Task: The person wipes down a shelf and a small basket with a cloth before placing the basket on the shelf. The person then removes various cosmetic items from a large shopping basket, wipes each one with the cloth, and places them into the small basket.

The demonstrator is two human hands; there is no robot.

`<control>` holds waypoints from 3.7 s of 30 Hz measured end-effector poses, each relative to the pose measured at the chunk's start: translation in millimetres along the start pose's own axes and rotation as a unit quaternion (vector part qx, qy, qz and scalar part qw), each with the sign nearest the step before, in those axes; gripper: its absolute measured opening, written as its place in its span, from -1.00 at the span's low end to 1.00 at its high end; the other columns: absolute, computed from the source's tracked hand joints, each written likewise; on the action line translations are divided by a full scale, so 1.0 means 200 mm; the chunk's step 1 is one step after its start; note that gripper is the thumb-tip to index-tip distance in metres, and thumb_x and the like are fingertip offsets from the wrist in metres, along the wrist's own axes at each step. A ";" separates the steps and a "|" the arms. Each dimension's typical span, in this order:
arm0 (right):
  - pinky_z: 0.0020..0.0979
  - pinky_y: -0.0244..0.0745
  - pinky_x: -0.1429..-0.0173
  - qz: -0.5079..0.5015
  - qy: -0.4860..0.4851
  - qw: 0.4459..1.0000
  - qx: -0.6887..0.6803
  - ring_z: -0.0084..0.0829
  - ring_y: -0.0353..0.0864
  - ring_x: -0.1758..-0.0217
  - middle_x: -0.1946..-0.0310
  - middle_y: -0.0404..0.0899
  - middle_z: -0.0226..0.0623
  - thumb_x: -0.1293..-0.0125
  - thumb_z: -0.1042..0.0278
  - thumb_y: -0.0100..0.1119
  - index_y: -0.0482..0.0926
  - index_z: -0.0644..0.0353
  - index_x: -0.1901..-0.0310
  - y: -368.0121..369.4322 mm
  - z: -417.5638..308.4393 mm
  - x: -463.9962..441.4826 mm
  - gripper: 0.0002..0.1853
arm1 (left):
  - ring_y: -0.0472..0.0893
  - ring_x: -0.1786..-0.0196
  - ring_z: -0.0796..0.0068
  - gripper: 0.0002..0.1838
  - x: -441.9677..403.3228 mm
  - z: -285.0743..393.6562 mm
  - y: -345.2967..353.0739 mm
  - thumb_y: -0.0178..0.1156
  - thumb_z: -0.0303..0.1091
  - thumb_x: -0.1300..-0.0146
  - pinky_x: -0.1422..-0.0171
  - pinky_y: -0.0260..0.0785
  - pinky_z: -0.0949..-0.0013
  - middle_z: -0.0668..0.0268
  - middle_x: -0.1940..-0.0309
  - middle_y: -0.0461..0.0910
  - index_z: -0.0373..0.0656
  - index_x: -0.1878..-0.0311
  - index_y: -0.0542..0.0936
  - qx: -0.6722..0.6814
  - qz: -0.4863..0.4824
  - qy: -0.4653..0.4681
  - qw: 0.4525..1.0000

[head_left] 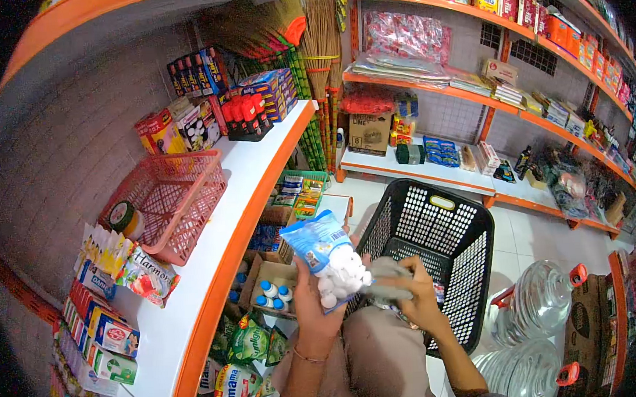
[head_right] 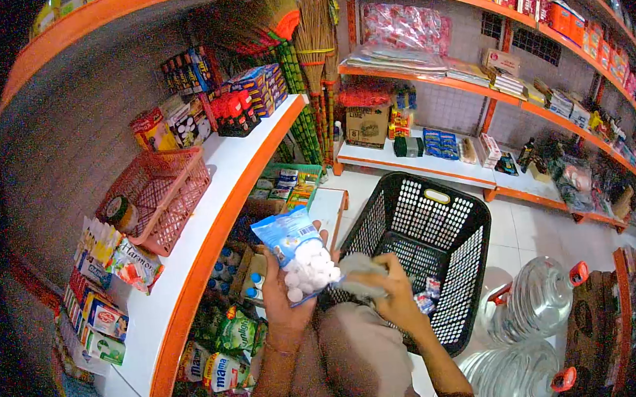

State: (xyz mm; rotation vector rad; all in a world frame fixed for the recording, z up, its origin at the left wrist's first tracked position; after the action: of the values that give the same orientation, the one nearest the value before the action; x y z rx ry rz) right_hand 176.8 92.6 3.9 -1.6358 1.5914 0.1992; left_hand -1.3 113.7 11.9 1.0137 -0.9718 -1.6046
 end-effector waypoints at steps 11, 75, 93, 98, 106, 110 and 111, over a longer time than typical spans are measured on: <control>-0.33 0.46 0.00 0.078 0.003 0.997 0.012 -0.23 0.52 0.12 0.19 0.55 -0.17 0.10 0.69 0.35 0.78 0.03 -0.01 0.01 -0.14 0.01 -0.46 | 0.29 -0.54 -0.03 -0.34 -0.02 -0.01 -0.06 -0.26 0.10 -0.60 -0.60 0.10 -0.20 0.00 -0.49 0.31 -0.17 -0.55 0.21 0.005 0.015 0.036 0.999; -0.52 0.41 0.08 0.246 0.309 0.842 -0.368 -0.61 0.49 0.22 0.25 0.53 -0.52 -0.36 0.07 0.37 0.61 0.20 0.08 -0.01 0.43 0.31 -0.66 | 0.55 0.48 0.75 -0.66 -0.03 -0.09 -0.07 0.41 -0.12 -0.32 0.45 0.28 0.53 0.34 0.53 0.70 -0.28 0.22 0.73 -0.717 0.138 0.057 0.681; -0.39 0.41 -0.27 0.191 0.439 0.741 -0.472 -0.40 0.55 -0.12 -0.14 0.57 -0.26 -0.57 -0.12 -0.01 0.52 0.41 -0.27 0.28 0.89 0.71 -0.36 | 0.69 0.34 0.06 -0.57 -0.28 0.33 0.90 0.27 0.04 -0.35 0.25 0.50 0.10 0.05 0.39 0.69 -0.20 0.30 0.74 -0.948 -0.017 0.229 0.222; -0.42 0.38 -0.33 0.221 0.436 0.750 -0.447 -0.46 0.54 -0.19 -0.20 0.55 -0.30 -0.59 0.01 0.01 0.48 0.42 -0.33 0.33 1.13 0.85 -0.42 | 0.70 0.28 -0.03 -0.57 -0.41 0.85 1.27 0.30 0.05 -0.27 0.10 0.50 0.01 -0.01 0.42 0.69 -0.19 0.29 0.78 -0.950 0.053 0.246 0.183; -0.33 0.54 -0.02 0.233 0.473 0.708 -0.469 -0.40 0.61 0.07 0.03 0.63 -0.27 -0.49 -0.19 0.10 0.64 0.29 -0.03 0.31 1.01 0.82 -0.43 | 0.68 0.56 0.31 -0.48 -0.46 1.64 1.16 0.40 0.12 -0.17 0.34 0.50 0.21 0.15 0.63 0.67 -0.27 0.41 0.77 -0.950 0.178 0.159 0.199; -0.31 0.54 -0.02 0.234 0.489 0.694 -0.474 -0.38 0.60 0.07 0.04 0.63 -0.27 -0.47 -0.20 0.13 0.63 0.27 -0.06 0.32 1.03 0.85 -0.42 | 0.68 0.61 0.41 -0.51 -0.40 1.86 0.97 0.47 0.05 -0.14 0.41 0.51 0.28 0.18 0.67 0.66 -0.31 0.48 0.75 -0.959 0.195 0.156 0.131; -0.30 0.54 -0.02 0.233 0.491 0.697 -0.467 -0.37 0.60 0.08 0.05 0.63 -0.28 -0.46 -0.21 0.14 0.62 0.26 -0.07 0.34 1.07 0.87 -0.42 | 0.68 0.61 0.41 -0.52 -0.39 1.93 0.90 0.49 0.02 -0.13 0.41 0.52 0.29 0.17 0.68 0.65 -0.32 0.48 0.75 -0.955 0.203 0.169 0.134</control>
State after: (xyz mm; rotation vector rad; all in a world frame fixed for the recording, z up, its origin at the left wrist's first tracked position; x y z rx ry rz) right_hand 238.1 106.3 -272.6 -2.2039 3.1105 0.5228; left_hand -292.9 198.6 321.0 -0.8486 1.2956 -0.6797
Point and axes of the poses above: each hand's wrist, its own x-axis away from the middle knuckle, its own y-axis out of the palm, z = x × y, the point moved 7 cm from there along -x, towards the middle knuckle
